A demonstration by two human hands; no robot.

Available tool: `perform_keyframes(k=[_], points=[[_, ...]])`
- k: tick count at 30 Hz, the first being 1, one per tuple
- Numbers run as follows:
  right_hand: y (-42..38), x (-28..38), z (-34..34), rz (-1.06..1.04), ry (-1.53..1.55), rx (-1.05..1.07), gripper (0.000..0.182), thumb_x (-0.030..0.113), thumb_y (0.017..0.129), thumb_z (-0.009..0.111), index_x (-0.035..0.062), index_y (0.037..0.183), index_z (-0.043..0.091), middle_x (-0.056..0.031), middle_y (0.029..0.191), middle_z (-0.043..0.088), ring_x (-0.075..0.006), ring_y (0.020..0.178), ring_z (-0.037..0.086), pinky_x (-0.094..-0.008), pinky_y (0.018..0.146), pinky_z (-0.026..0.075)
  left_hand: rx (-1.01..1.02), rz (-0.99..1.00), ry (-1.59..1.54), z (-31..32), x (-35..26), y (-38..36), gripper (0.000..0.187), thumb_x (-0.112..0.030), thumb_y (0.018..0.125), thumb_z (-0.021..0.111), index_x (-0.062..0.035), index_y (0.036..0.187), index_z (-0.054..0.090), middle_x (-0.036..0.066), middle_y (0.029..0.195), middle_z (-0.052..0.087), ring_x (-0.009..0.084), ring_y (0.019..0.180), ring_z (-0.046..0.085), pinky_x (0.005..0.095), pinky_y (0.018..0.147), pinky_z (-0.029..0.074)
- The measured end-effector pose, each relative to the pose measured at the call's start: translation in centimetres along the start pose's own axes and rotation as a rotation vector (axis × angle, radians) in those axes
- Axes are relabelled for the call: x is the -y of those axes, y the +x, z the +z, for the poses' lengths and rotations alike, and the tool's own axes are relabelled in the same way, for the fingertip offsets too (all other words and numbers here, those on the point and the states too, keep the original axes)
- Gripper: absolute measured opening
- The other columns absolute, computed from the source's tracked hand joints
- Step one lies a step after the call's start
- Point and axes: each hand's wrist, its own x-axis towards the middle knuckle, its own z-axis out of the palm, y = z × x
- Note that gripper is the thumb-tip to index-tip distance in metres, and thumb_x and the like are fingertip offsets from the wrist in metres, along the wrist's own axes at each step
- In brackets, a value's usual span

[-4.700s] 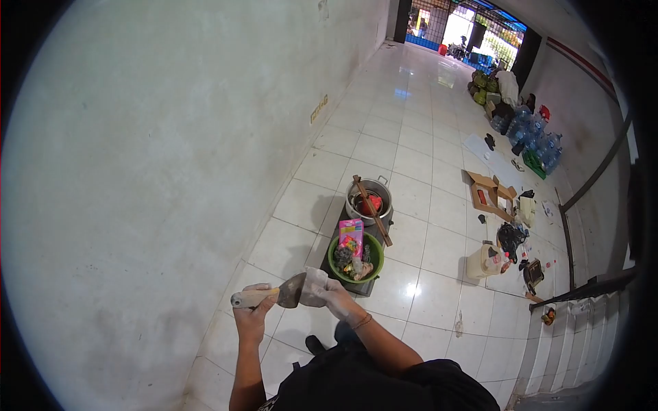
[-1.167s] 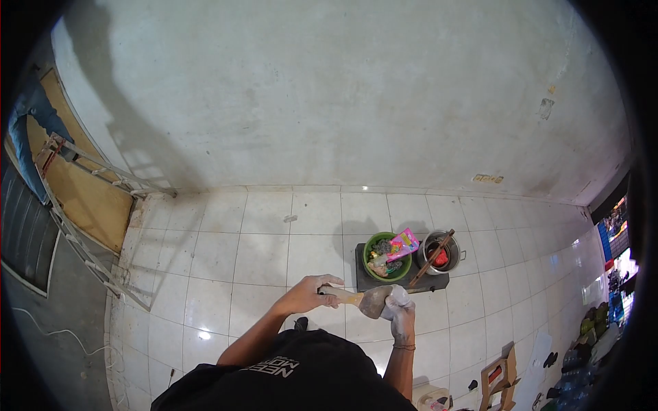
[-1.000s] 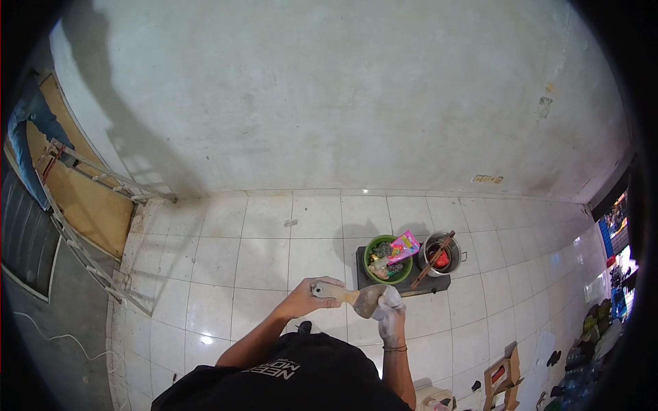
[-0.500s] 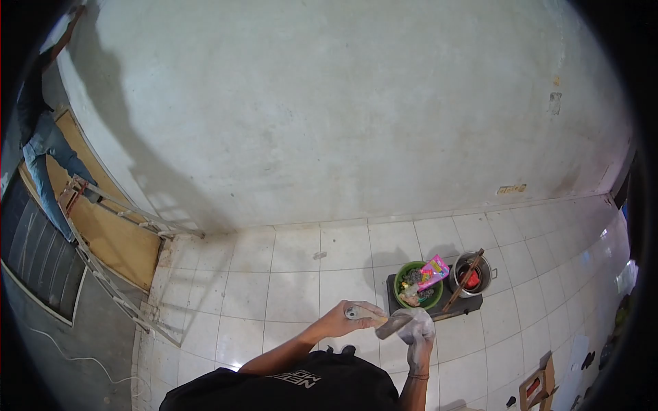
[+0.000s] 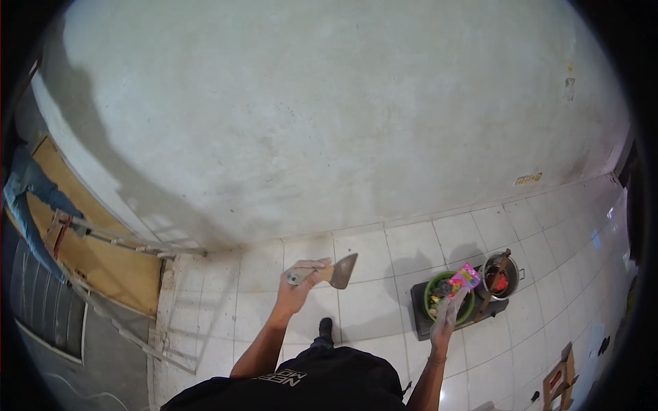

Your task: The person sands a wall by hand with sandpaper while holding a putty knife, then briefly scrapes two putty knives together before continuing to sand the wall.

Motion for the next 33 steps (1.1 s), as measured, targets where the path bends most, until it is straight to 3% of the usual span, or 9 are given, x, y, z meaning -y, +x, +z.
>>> perform_keyframes(k=[4, 7, 15, 16, 18, 25, 28, 30, 33], points=[[6.8, -3.4, 15.0, -0.143, -0.279, -0.026, 0.049, 0.012, 0.093, 0.035, -0.0062, 0.137, 0.021, -0.0181, 0.146, 0.017, -0.0258, 0.136, 0.015, -0.0300, 0.108, 0.013, -0.144, 0.094, -0.084, -9.1, 2.3, 8.0, 0.013, -0.006, 0.083, 0.059, 0.0003, 0.095, 0.058, 0.016, 0.106, 0.062, 0.0233, 0.101, 0.058, 0.0352, 0.091, 0.043], [9.5, 2.7, 25.4, -0.126, 0.043, -0.283, 0.047, 0.013, 0.094, 0.034, -0.0056, 0.136, 0.023, -0.0180, 0.146, 0.018, -0.0253, 0.135, 0.017, -0.0303, 0.109, 0.014, -0.112, 0.182, -0.021, -15.2, 1.3, 14.3, 0.013, -0.006, 0.083, 0.059, 0.0006, 0.095, 0.056, 0.018, 0.103, 0.062, 0.0250, 0.102, 0.057, 0.0366, 0.091, 0.043], [15.3, -3.6, 36.9, 0.156, 0.077, -0.078, 0.052, 0.019, 0.096, 0.031, 0.0002, 0.140, 0.010, -0.0160, 0.146, 0.017, -0.0236, 0.134, 0.020, -0.0304, 0.108, 0.018, 0.017, 0.476, 0.190, -21.6, -2.5, 32.1, 0.017, -0.009, 0.084, 0.060, 0.0017, 0.096, 0.053, 0.021, 0.105, 0.061, 0.0292, 0.103, 0.056, 0.0388, 0.092, 0.043], [16.4, -1.3, 38.2, 0.506, 0.273, 0.037, 0.053, 0.020, 0.096, 0.033, -0.0008, 0.140, 0.013, -0.0171, 0.146, 0.017, -0.0260, 0.135, 0.019, -0.0313, 0.108, 0.017, 0.032, 0.523, 0.179, -21.5, -2.6, 34.1, 0.019, -0.009, 0.084, 0.060, 0.0016, 0.097, 0.052, 0.021, 0.105, 0.061, 0.0295, 0.103, 0.056, 0.0391, 0.092, 0.043], [19.4, -7.3, 44.3, 0.075, 0.061, -0.106, 0.053, 0.019, 0.095, 0.036, -0.0027, 0.139, 0.015, -0.0200, 0.145, 0.018, -0.0292, 0.135, 0.017, -0.0330, 0.109, 0.016, 0.050, 0.556, 0.233, -21.1, -1.8, 37.7, 0.020, -0.010, 0.084, 0.061, 0.0012, 0.097, 0.052, 0.021, 0.104, 0.061, 0.0297, 0.104, 0.056, 0.0398, 0.092, 0.043], [36.3, 4.0, 56.7, -0.189, 0.034, -0.300, 0.055, 0.009, 0.091, 0.042, -0.0040, 0.138, 0.018, -0.0233, 0.144, 0.015, -0.0377, 0.134, 0.013, -0.0386, 0.109, 0.016, 0.266, 0.485, 0.466, -19.9, 1.1, 51.3, 0.030, -0.020, 0.084, 0.062, 0.0005, 0.102, 0.049, 0.023, 0.107, 0.059, 0.0324, 0.103, 0.057, 0.0425, 0.092, 0.043], [39.2, 8.7, 59.2, -0.226, 0.022, -0.291, 0.062, 0.003, 0.085, 0.048, 0.0005, 0.140, 0.018, -0.0240, 0.144, 0.013, -0.0416, 0.133, 0.012, -0.0390, 0.108, 0.019, 0.287, 0.636, 0.453, -20.0, -0.3, 54.1, 0.032, -0.017, 0.085, 0.061, 0.0000, 0.106, 0.046, 0.024, 0.104, 0.060, 0.0329, 0.099, 0.059, 0.0422, 0.090, 0.045], [40.6, 9.8, 61.4, -0.402, 0.013, -0.340, 0.068, 0.008, 0.083, 0.054, 0.0000, 0.140, 0.017, -0.0236, 0.145, 0.013, -0.0465, 0.131, 0.011, -0.0460, 0.107, 0.018, 0.215, 0.784, 0.730, -21.9, -0.3, 55.7, 0.033, -0.016, 0.086, 0.058, 0.0000, 0.110, 0.042, 0.024, 0.099, 0.062, 0.0339, 0.095, 0.061, 0.0430, 0.088, 0.046], [37.7, 9.2, 65.5, -0.597, -0.165, -0.228, 0.073, 0.026, 0.080, 0.061, 0.0093, 0.140, 0.024, -0.0215, 0.145, 0.013, -0.0496, 0.130, 0.011, -0.0585, 0.104, 0.015, 0.163, 0.846, 0.414, -24.8, 1.3, 54.6, 0.042, -0.025, 0.083, 0.060, -0.0001, 0.110, 0.041, 0.022, 0.092, 0.063, 0.0345, 0.087, 0.062, 0.0478, 0.082, 0.050]])
